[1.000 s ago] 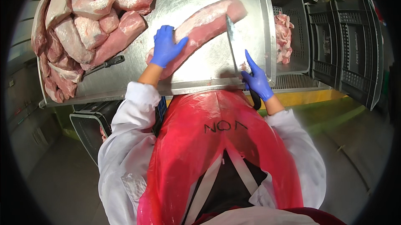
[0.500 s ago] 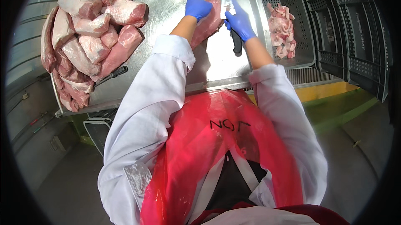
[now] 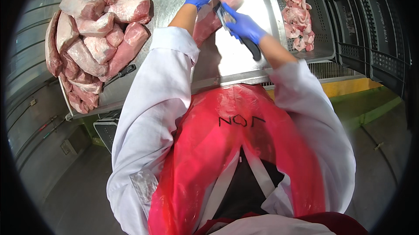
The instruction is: The person uses a knife to trim fat and cut large pieces of raw meat on a stainless steel table. They separate the meat into smaller portions and place the trimmed fat into a nearby crate. The person handles the meat with blue gloves and wears a red apron.
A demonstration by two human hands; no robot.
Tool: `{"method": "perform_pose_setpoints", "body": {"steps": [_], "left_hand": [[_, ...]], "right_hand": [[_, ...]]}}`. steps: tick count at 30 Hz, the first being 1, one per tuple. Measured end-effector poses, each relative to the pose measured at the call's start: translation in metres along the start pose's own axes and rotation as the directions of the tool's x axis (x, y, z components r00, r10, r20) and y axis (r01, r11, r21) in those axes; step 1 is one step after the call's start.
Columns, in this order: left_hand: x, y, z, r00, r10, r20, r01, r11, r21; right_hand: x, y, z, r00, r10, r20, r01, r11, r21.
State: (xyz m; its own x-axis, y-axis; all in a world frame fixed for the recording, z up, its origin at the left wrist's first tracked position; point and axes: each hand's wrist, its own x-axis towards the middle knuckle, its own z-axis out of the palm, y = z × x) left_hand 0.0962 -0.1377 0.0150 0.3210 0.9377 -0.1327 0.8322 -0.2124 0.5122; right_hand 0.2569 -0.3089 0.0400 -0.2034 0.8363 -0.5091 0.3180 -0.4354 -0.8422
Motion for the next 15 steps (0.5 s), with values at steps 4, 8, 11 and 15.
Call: {"method": "perform_pose_setpoints", "body": {"steps": [4, 8, 11, 15], "left_hand": [[0.001, 0.001, -0.016, 0.992, -0.042, 0.123, 0.069, 0.972, -0.224], [0.024, -0.005, -0.007, 0.994, 0.033, 0.100, -0.015, 0.985, -0.172], [0.021, -0.036, -0.015, 0.988, -0.054, 0.148, 0.100, 0.941, -0.324], [0.018, -0.031, -0.022, 0.994, 0.044, 0.098, -0.011, 0.948, -0.319]], "right_hand": [[-0.013, 0.009, 0.009, 0.999, -0.013, 0.051, 0.013, 1.000, -0.002], [0.019, -0.013, 0.009, 1.000, -0.002, -0.011, 0.003, 0.999, 0.034], [-0.028, -0.008, 0.035, 0.999, -0.034, 0.022, 0.034, 0.999, -0.017], [-0.003, -0.021, 0.042, 1.000, -0.019, -0.005, 0.019, 1.000, -0.010]]}}
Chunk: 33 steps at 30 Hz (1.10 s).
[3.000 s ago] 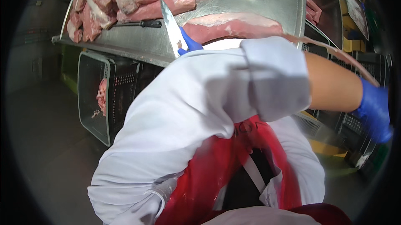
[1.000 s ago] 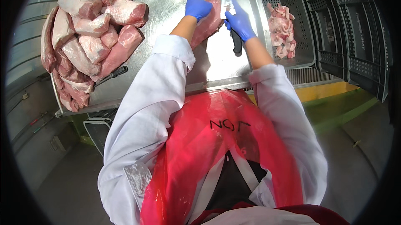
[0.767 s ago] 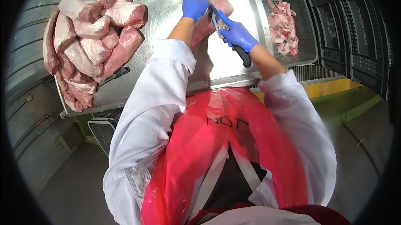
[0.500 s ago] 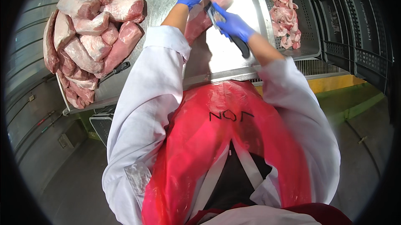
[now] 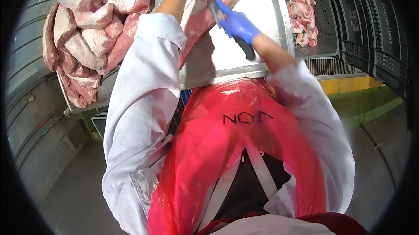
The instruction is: The person uses a knife to trim fat and cut large pieces of raw meat on a stainless steel table. They separate the meat into smaller portions and place the trimmed fat into a nearby crate. The person handles the meat with blue gloves and wears a red apron.
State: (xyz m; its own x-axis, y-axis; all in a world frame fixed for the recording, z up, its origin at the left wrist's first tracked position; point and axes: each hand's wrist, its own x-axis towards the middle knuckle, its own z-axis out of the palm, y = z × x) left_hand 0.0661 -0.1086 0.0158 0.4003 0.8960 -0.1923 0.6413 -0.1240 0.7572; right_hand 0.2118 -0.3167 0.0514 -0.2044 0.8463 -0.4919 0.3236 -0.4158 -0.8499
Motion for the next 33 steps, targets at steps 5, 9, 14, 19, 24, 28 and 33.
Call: {"method": "perform_pose_setpoints", "body": {"steps": [5, 9, 14, 19, 24, 28, 33], "left_hand": [[-0.001, 0.000, -0.018, 0.999, 0.036, -0.041, -0.040, 0.994, -0.099], [-0.004, 0.004, -0.028, 0.980, 0.163, -0.113, -0.167, 0.985, -0.032], [-0.018, 0.023, -0.047, 0.996, 0.003, -0.089, -0.019, 0.983, -0.185], [-0.021, 0.013, -0.058, 0.961, 0.266, -0.080, -0.256, 0.960, 0.113], [-0.028, 0.024, -0.079, 0.969, 0.238, -0.068, -0.236, 0.971, 0.031], [-0.034, 0.013, -0.096, 0.833, 0.552, -0.044, -0.526, 0.814, 0.245], [-0.053, 0.041, -0.111, 0.918, 0.393, -0.044, -0.391, 0.919, 0.048]], "right_hand": [[-0.011, -0.006, 0.011, 0.992, 0.061, 0.109, -0.061, 0.998, -0.005], [-0.027, -0.002, 0.019, 0.997, 0.029, 0.071, -0.032, 0.999, 0.034], [0.013, -0.020, 0.040, 1.000, -0.003, 0.005, 0.002, 1.000, 0.028], [-0.004, 0.002, 0.052, 1.000, -0.012, 0.013, 0.012, 1.000, 0.001], [0.022, -0.039, 0.070, 0.999, -0.024, -0.030, 0.022, 0.997, -0.076], [-0.024, -0.013, 0.086, 1.000, -0.018, 0.020, 0.019, 0.999, -0.043], [0.041, -0.012, 0.098, 0.996, -0.057, -0.070, 0.054, 0.998, -0.040]]}}
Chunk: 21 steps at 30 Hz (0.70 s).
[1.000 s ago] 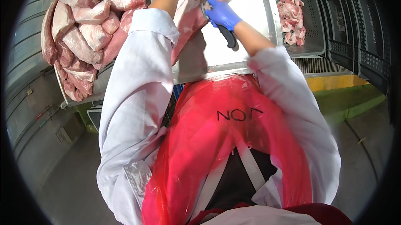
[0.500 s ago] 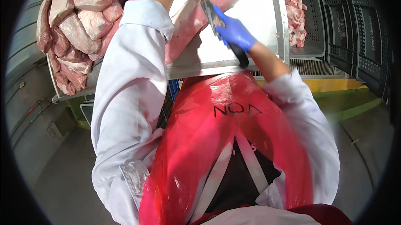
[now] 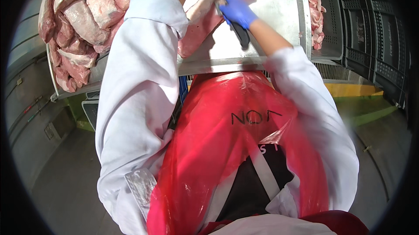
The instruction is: The person uses a knife to trim fat and cut large pieces of raw meat on a stainless steel table. They separate the meat into smaller portions and place the trimmed fat into a nearby crate. The person handles the meat with blue gloves and wears a red apron.
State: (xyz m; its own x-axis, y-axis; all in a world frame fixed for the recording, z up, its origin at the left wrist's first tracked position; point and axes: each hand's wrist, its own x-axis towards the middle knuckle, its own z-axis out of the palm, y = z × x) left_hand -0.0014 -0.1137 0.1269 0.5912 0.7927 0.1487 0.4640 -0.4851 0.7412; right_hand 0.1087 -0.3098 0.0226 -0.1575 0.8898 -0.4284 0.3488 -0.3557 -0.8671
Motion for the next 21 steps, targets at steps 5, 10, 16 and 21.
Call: {"method": "perform_pose_setpoints", "body": {"steps": [5, 10, 16, 21], "left_hand": [[-0.015, 0.016, -0.016, 0.956, -0.291, -0.030, 0.226, 0.800, -0.555], [-0.024, 0.020, -0.021, 0.986, -0.155, -0.055, 0.099, 0.829, -0.551], [-0.028, 0.011, -0.035, 0.962, -0.263, -0.068, 0.139, 0.692, -0.708], [-0.035, 0.023, -0.052, 0.984, -0.157, -0.087, 0.082, 0.824, -0.561]], "right_hand": [[-0.077, -0.006, 0.001, 0.995, 0.044, 0.095, -0.038, 0.998, -0.057], [-0.012, -0.020, 0.021, 1.000, -0.006, 0.020, 0.008, 0.994, -0.105], [-0.075, -0.013, 0.029, 0.992, 0.043, 0.119, -0.032, 0.995, -0.098], [-0.043, -0.016, 0.043, 0.992, 0.072, 0.104, -0.066, 0.996, -0.060]]}}
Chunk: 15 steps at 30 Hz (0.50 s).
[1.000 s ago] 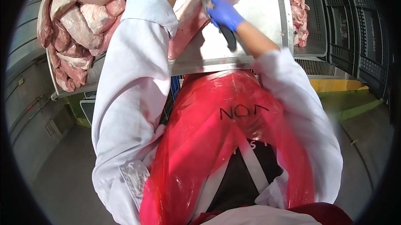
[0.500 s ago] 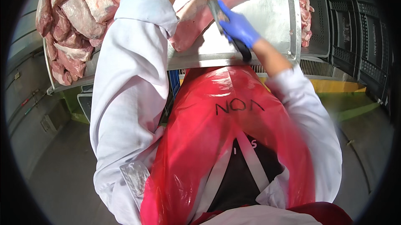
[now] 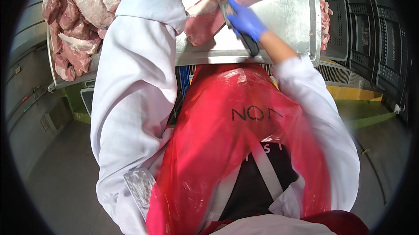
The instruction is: The person uses a knife to trim fat and cut large pieces of raw meat on a stainless steel table. They separate the meat into smaller portions and place the trimmed fat into a nearby crate. The person handles the meat with blue gloves and wears a red apron.
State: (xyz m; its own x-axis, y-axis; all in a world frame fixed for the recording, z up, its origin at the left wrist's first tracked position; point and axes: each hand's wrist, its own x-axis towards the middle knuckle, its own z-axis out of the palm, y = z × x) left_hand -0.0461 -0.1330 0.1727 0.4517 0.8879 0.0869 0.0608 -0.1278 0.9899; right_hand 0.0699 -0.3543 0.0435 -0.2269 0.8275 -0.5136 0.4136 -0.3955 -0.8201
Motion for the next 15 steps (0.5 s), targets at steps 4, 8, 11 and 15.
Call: {"method": "perform_pose_setpoints", "body": {"steps": [4, 8, 11, 15], "left_hand": [[0.000, 0.003, -0.015, 0.997, -0.052, -0.055, 0.034, 0.957, -0.288], [-0.014, 0.019, -0.005, 0.997, -0.062, -0.047, 0.041, 0.934, -0.356], [-0.018, 0.022, -0.026, 0.984, -0.095, -0.151, 0.032, 0.926, -0.376], [-0.030, 0.024, -0.038, 0.995, -0.061, -0.084, 0.012, 0.869, -0.495]], "right_hand": [[-0.045, 0.044, 0.017, 0.956, -0.291, -0.037, 0.271, 0.924, -0.271], [-0.008, -0.014, 0.013, 1.000, -0.023, -0.011, 0.022, 0.991, -0.131], [-0.038, 0.000, 0.023, 0.996, 0.027, 0.085, -0.012, 0.984, -0.180], [-0.046, -0.007, 0.022, 0.997, 0.004, 0.077, 0.012, 0.978, -0.208]]}}
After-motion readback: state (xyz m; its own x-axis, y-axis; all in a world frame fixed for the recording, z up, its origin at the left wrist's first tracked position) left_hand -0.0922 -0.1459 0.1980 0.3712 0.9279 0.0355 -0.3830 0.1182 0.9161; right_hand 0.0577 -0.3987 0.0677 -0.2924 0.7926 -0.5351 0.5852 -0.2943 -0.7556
